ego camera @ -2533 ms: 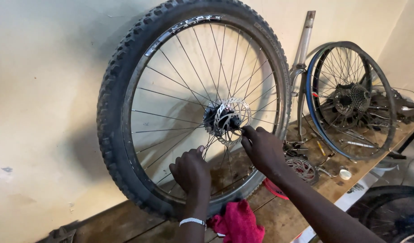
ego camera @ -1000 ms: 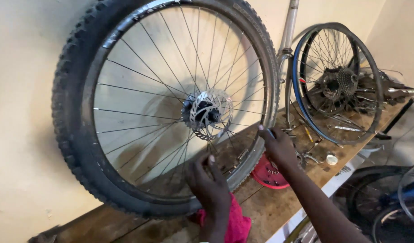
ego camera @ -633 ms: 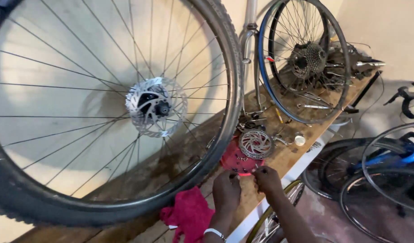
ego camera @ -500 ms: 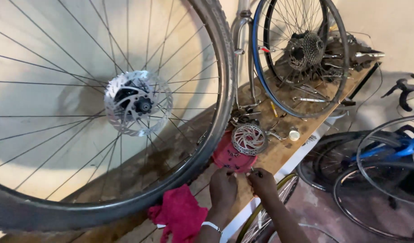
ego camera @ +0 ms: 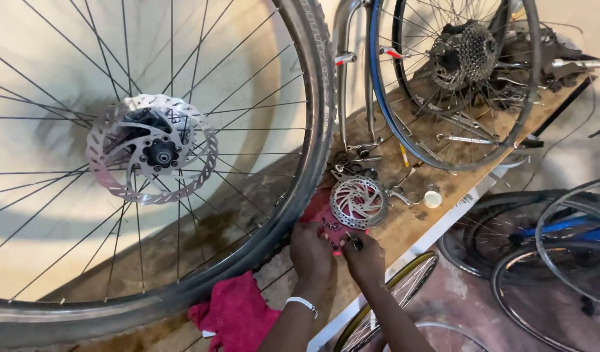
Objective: Installing a disc brake rotor onto a bicycle wheel hub using a hex key to tighten the mounting bolts.
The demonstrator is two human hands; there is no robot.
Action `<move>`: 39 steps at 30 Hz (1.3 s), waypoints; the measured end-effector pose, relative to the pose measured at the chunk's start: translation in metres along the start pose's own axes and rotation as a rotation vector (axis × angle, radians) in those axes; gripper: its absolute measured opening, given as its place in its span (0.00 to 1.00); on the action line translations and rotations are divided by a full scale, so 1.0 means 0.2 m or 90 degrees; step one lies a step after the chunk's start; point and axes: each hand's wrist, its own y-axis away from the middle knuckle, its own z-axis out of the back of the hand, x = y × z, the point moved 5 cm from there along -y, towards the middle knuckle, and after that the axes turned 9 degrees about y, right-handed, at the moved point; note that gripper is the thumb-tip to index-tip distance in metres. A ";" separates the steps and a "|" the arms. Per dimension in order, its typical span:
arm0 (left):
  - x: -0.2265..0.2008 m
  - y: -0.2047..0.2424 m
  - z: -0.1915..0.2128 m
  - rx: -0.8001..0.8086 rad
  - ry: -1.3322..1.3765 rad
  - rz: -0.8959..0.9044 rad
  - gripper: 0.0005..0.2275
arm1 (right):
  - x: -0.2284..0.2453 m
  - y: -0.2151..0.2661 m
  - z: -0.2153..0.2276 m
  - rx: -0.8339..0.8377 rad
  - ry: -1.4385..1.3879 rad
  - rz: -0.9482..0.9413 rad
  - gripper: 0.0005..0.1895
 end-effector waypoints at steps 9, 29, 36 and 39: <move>0.06 -0.01 -0.11 -0.034 0.018 -0.057 0.05 | -0.04 0.07 -0.04 -0.040 0.119 0.023 0.13; 0.24 0.03 -0.06 -0.027 0.498 0.258 0.05 | 0.15 -0.11 0.01 0.036 0.233 0.137 0.13; 0.32 0.09 -0.15 -0.041 0.635 0.327 0.07 | 0.19 -0.17 -0.02 0.035 0.255 0.127 0.13; 0.36 0.07 -0.13 -0.038 0.682 0.335 0.05 | 0.16 -0.15 0.01 0.052 0.188 0.081 0.14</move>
